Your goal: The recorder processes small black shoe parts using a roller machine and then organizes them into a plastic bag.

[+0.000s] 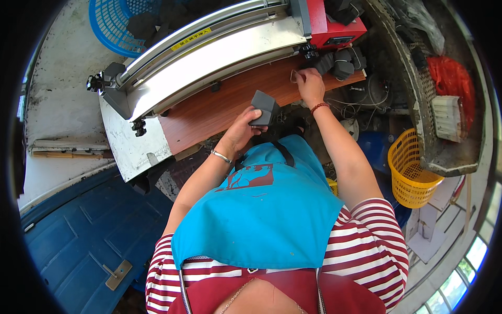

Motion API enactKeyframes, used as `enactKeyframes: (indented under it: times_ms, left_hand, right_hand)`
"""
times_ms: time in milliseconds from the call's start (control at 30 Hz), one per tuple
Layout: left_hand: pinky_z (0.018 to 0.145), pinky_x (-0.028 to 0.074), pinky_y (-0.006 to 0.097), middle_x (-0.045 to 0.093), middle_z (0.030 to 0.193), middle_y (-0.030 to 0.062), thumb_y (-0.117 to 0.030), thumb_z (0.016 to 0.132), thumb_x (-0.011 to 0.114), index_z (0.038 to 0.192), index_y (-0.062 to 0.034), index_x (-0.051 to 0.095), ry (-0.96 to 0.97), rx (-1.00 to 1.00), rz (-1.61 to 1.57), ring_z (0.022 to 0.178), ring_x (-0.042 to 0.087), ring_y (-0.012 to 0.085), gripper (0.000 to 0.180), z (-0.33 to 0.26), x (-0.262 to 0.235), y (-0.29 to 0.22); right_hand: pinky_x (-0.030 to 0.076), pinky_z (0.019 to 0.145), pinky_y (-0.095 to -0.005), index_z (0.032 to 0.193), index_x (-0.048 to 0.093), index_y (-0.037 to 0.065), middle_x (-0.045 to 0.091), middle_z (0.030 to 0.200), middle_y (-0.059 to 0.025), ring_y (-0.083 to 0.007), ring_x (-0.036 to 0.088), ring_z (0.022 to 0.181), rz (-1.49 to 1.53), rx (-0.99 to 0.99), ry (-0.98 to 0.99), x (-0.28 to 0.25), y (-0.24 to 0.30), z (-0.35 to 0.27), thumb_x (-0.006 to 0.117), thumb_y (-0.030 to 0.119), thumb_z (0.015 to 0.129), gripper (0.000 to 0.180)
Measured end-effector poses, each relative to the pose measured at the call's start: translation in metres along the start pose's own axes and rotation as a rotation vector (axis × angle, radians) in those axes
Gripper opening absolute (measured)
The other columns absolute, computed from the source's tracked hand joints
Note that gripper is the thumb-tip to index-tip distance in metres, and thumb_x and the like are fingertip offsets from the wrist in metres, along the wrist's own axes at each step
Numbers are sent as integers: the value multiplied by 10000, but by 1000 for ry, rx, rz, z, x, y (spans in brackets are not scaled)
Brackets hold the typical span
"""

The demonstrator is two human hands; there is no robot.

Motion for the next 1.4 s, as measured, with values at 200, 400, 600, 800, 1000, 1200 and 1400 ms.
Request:
enactKeyframes:
  times_ms: [200, 400, 600, 800, 1000, 1200, 1400]
  left_hand:
    - [740, 370, 264, 588, 1084, 34, -491, 765, 722, 1348, -72, 448, -183, -16, -3, 914, 532, 116, 769, 35, -17, 6]
    - [751, 431, 293, 594, 1099, 68, -492, 774, 717, 1348, -54, 449, -344, 55, 121, 958, 562, 150, 770, 51, -11, 5]
    - [953, 392, 366, 567, 1207, 96, -401, 888, 594, 1303, -50, 489, -429, 122, 116, 1130, 519, 218, 554, 66, 0, -7]
    - [1058, 299, 379, 510, 1307, 130, -378, 909, 459, 1320, -44, 489, -594, 70, 243, 1252, 421, 242, 531, 77, -5, 3]
    - [1146, 181, 462, 262, 1529, 215, -526, 889, 438, 1471, -76, 328, -558, 140, 300, 1404, 214, 421, 744, 72, -2, -1]
    - [1141, 190, 452, 273, 1502, 242, -467, 875, 532, 1444, 2, 332, -731, 365, 451, 1393, 204, 415, 764, 28, 11, -19]
    - [923, 471, 361, 535, 1252, 138, -222, 903, 610, 1334, -6, 490, -380, 645, 178, 1100, 557, 238, 496, 15, 13, -33]
  right_hand:
    - [492, 842, -414, 1099, 652, 33, 625, 1094, -158, -344, 620, 944, -108, -96, -154, 9, -1, -14, 631, 176, 871, 270]
    - [490, 781, -313, 1225, 601, 15, 663, 992, -134, -241, 631, 886, 607, 346, 248, 21, 29, -54, 610, 290, 924, 408]
    - [476, 850, -369, 1252, 563, -22, 601, 1135, -185, -319, 593, 1014, 407, 63, 276, 26, 61, -68, 621, 364, 909, 519]
    - [495, 761, -303, 1220, 595, -16, 603, 1101, -149, -207, 623, 887, 290, 103, 310, 22, 78, -59, 701, 254, 865, 458]
    - [507, 697, -295, 1085, 621, -32, 637, 902, -80, -162, 624, 784, 584, 307, 226, 33, 75, -60, 722, 188, 844, 342]
    - [426, 531, -195, 1142, 610, 21, 625, 846, 16, -45, 539, 643, 1172, 705, 416, 19, 71, -58, 687, 185, 896, 306]
    - [427, 522, -178, 1148, 616, 14, 615, 806, 25, -35, 517, 615, 1231, 632, 407, -3, 104, -61, 684, 191, 903, 310]
Point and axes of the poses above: each hand's wrist, its own z-axis towards the middle knuckle, its own x-axis out of the palm, y = z × x, the point moved 3 cm from there along z, towards the middle knuckle
